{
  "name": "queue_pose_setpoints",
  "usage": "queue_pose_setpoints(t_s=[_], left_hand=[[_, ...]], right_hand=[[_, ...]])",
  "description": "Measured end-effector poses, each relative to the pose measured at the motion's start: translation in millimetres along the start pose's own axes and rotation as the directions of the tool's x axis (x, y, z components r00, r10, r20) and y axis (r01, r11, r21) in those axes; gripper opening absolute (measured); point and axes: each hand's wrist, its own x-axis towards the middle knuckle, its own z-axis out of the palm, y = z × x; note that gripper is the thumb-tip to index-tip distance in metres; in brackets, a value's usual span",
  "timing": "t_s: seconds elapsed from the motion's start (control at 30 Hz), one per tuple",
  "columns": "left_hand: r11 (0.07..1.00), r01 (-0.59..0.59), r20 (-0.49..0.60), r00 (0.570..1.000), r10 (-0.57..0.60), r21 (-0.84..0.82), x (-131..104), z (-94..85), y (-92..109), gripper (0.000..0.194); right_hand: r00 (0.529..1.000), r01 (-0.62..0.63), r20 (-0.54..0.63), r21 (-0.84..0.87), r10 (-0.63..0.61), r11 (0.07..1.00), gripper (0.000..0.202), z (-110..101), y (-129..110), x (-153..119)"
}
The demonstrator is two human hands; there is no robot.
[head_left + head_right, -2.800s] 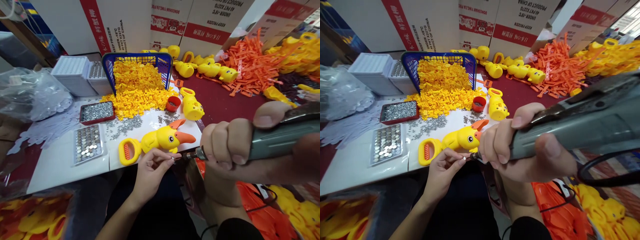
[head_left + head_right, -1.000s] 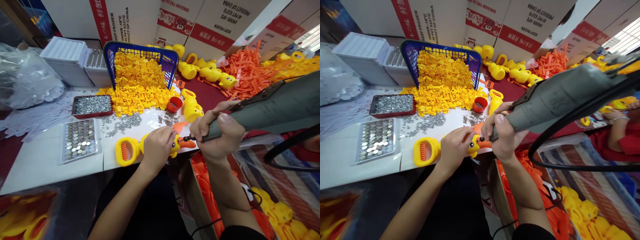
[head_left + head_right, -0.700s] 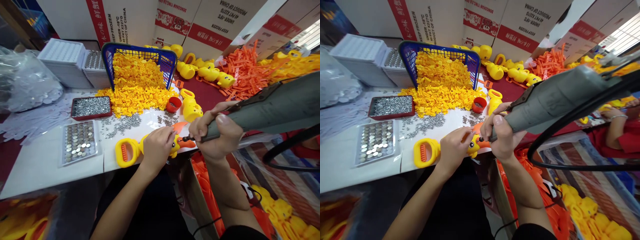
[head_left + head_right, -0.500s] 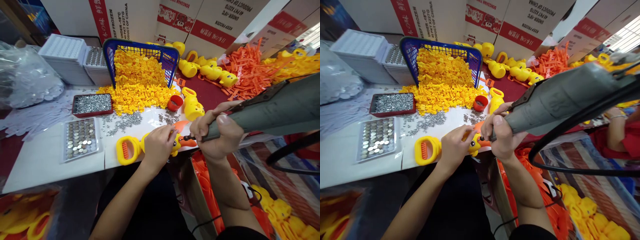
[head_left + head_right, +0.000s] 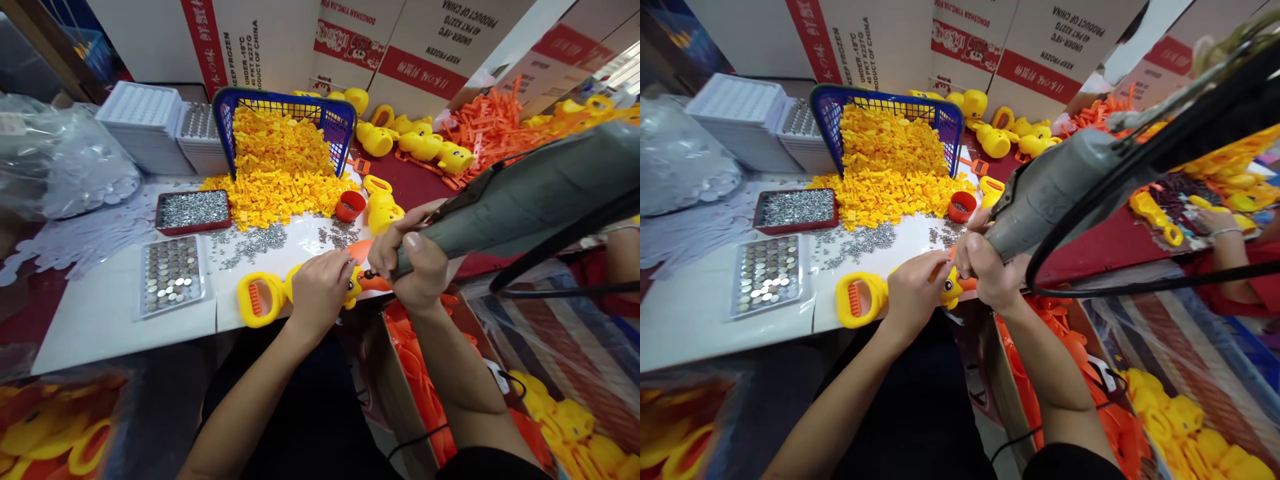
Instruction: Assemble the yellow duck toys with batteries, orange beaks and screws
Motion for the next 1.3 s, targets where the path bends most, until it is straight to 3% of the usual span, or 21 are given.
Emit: queue_pose_setpoints(t_s=[0.2, 0.47, 0.77, 1.0, 1.3], left_hand=[[0.999, 0.037, -0.005, 0.999, -0.037, 0.034, -1, 1.3, 0, 0.018], [0.997, 0.071, -0.013, 0.997, -0.071, -0.043, -2, 2.2, -1, 0.013], [0.994, 0.109, 0.003, 0.994, -0.109, -0.014, -4, 2.3, -2, 0.01], [1.0, 0.02, -0.062, 0.998, -0.019, 0.012, -2, 4.8, -2, 0.022], [0.998, 0.005, -0.095, 0.996, 0.001, 0.055, -4, 5.9, -2, 0.039]], right_hand=[[0.999, 0.016, 0.031, 0.012, -0.016, 1.0, 0.014, 0, 0, -2], [0.973, 0.101, -0.222, 0.134, -0.069, 0.986, 0.006, -7, -19, 23], [0.972, 0.046, -0.233, 0.051, -0.033, 0.998, 0.015, 8, -9, 22], [0.977, 0.082, -0.204, 0.093, -0.061, 0.992, 0.012, 6, -3, 24], [0.949, 0.101, -0.303, 0.046, -0.082, 0.994, 0.01, 13, 0, 25]])
